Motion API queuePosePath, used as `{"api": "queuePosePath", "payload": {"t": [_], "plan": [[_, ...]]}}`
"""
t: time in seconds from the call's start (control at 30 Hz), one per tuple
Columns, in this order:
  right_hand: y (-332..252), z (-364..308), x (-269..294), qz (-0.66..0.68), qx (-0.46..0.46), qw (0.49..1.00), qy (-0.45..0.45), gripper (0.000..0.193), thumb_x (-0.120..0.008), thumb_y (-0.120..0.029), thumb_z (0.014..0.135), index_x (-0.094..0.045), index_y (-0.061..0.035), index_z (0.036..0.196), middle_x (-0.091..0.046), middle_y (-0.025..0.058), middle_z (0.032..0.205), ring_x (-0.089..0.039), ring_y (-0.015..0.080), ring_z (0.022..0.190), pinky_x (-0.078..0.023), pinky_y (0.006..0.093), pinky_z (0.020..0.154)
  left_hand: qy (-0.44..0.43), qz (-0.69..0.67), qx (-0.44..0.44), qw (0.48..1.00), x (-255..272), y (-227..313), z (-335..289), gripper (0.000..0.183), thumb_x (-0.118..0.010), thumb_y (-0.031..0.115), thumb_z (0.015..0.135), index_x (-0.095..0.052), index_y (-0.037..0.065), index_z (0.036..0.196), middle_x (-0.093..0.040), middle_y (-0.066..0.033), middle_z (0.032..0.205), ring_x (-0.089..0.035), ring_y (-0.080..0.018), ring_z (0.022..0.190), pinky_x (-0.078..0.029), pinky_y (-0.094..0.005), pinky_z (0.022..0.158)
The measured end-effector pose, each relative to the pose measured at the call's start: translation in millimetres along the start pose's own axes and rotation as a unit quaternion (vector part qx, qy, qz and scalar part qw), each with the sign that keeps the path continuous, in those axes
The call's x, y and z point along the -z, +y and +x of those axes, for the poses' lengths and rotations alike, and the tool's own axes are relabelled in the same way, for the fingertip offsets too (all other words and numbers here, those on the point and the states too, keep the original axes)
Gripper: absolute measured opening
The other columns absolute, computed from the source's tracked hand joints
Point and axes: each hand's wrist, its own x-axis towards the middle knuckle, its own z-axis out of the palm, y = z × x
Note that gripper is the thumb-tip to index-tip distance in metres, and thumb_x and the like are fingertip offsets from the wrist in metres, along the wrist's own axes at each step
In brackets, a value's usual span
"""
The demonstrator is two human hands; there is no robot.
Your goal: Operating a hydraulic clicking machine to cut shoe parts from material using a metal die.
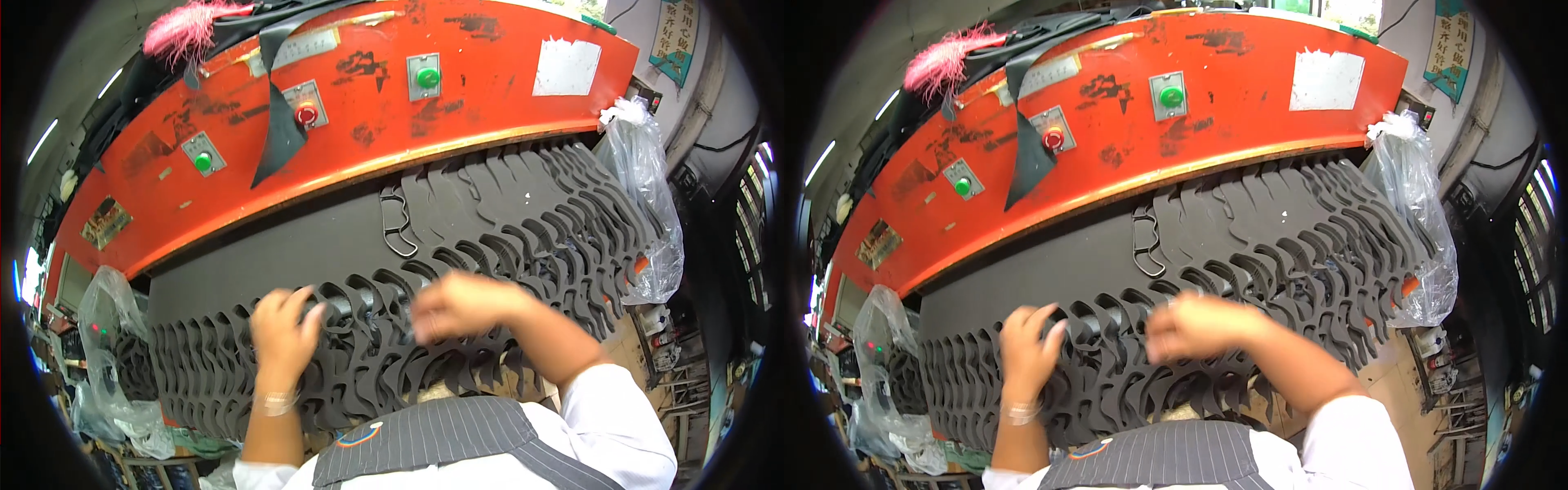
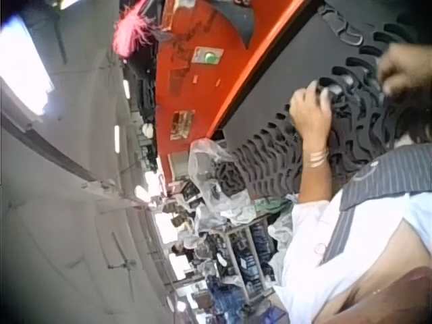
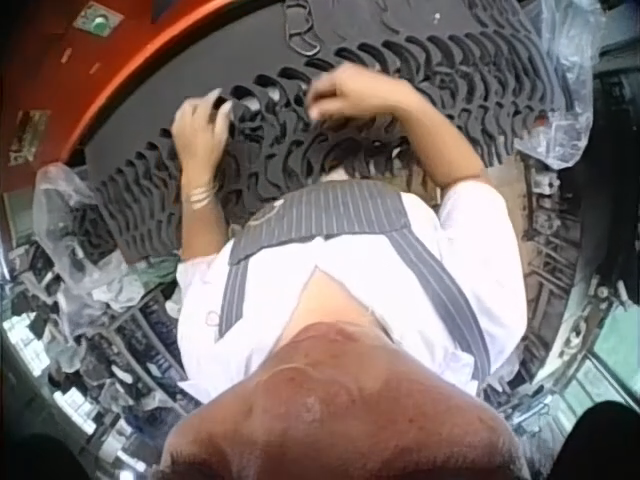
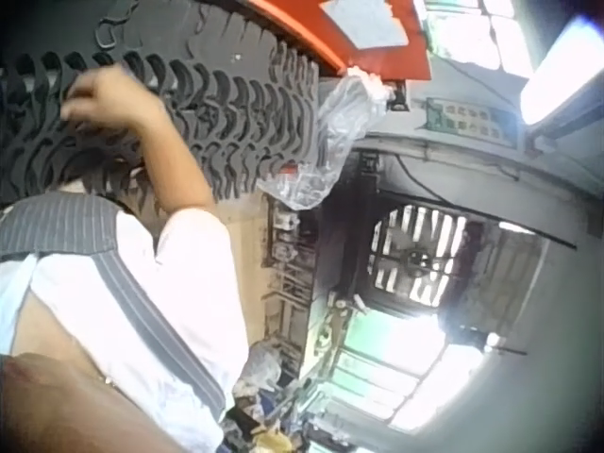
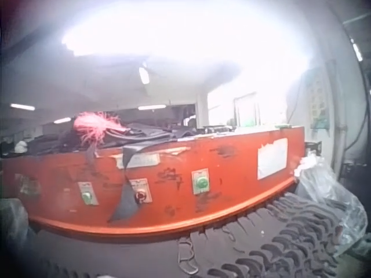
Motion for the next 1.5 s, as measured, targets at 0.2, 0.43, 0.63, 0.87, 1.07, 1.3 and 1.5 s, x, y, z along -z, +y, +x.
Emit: {"api": "queuePosePath", "payload": {"t": [0.2,0.43,0.63,0.87,1.07,1.3,1.5], "plan": [[95,144,52,-0.268,-0.184,0.944,0.049,0.040,-0.073,-0.027,0.072,-0.069,-0.0056,0.106,-0.068,0.0131,0.106,-0.065,0.0310,0.099,-0.053,0.0405,0.083,-0.073,-0.137,-0.091,0.984,-154,27,84,0.019,-0.073,0.024,0.078,-0.068,0.012,0.092,-0.057,-0.0081,0.083,-0.057,-0.0268,0.087,-0.045,-0.0399,0.074],[103,167,79,-0.198,-0.331,0.919,-0.084,0.038,-0.069,-0.033,0.067,-0.073,-0.0020,0.089,-0.070,0.0163,0.085,-0.068,0.0264,0.078,-0.052,0.0385,0.072,-0.033,-0.174,-0.108,0.978,-176,30,107,0.022,-0.073,0.021,0.078,-0.059,0.006,0.088,-0.058,-0.0109,0.090,-0.057,-0.0316,0.087,-0.044,-0.0410,0.077],[171,118,73,0.413,-0.085,0.870,0.255,0.018,-0.059,-0.008,0.076,-0.073,-0.0029,0.085,-0.067,0.0022,0.078,-0.062,0.0111,0.067,-0.047,0.0252,0.062,-0.095,-0.115,-0.085,0.985,-194,9,81,0.039,-0.070,0.032,0.083,-0.061,0.002,0.106,-0.062,-0.0150,0.121,-0.054,-0.0344,0.118,-0.044,-0.0441,0.096],[73,148,71,0.001,-0.107,0.978,0.178,0.023,-0.059,-0.019,0.072,-0.071,-0.0019,0.081,-0.066,0.0109,0.070,-0.062,0.0200,0.063,-0.049,0.0306,0.062,-0.005,-0.307,0.148,0.940,-175,-53,124,0.030,-0.057,0.028,0.093,-0.063,0.004,0.111,-0.067,-0.0151,0.106,-0.063,-0.0259,0.103,-0.048,-0.0343,0.089],[124,176,17,-0.161,-0.140,0.961,0.173,0.032,-0.066,-0.029,0.073,-0.071,-0.0092,0.098,-0.065,0.0137,0.097,-0.063,0.0355,0.089,-0.050,0.0429,0.084,-0.059,-0.294,0.122,0.946,-196,-65,117,0.050,-0.045,0.036,0.099,-0.048,0.003,0.137,-0.057,-0.0152,0.132,-0.050,-0.0270,0.126,-0.034,-0.0386,0.106],[128,120,-14,-0.167,-0.010,0.944,0.285,0.092,-0.082,-0.044,0.065,-0.043,0.0057,0.132,-0.053,0.0191,0.128,-0.049,0.0344,0.121,-0.036,0.0438,0.104,-0.135,-0.172,0.041,0.975,-185,-59,124,0.059,-0.049,0.041,0.095,-0.045,0.003,0.140,-0.050,-0.0194,0.138,-0.040,-0.0283,0.135,-0.017,-0.0452,0.115],[127,131,-7,-0.173,-0.053,0.939,0.294,0.085,-0.082,-0.035,0.066,-0.046,0.0054,0.130,-0.057,0.0169,0.124,-0.050,0.0295,0.119,-0.035,0.0417,0.105,-0.124,-0.164,0.034,0.978,-186,-59,132,0.062,-0.053,0.039,0.093,-0.044,0.000,0.140,-0.051,-0.0200,0.137,-0.041,-0.0285,0.135,-0.018,-0.0452,0.114]]}}
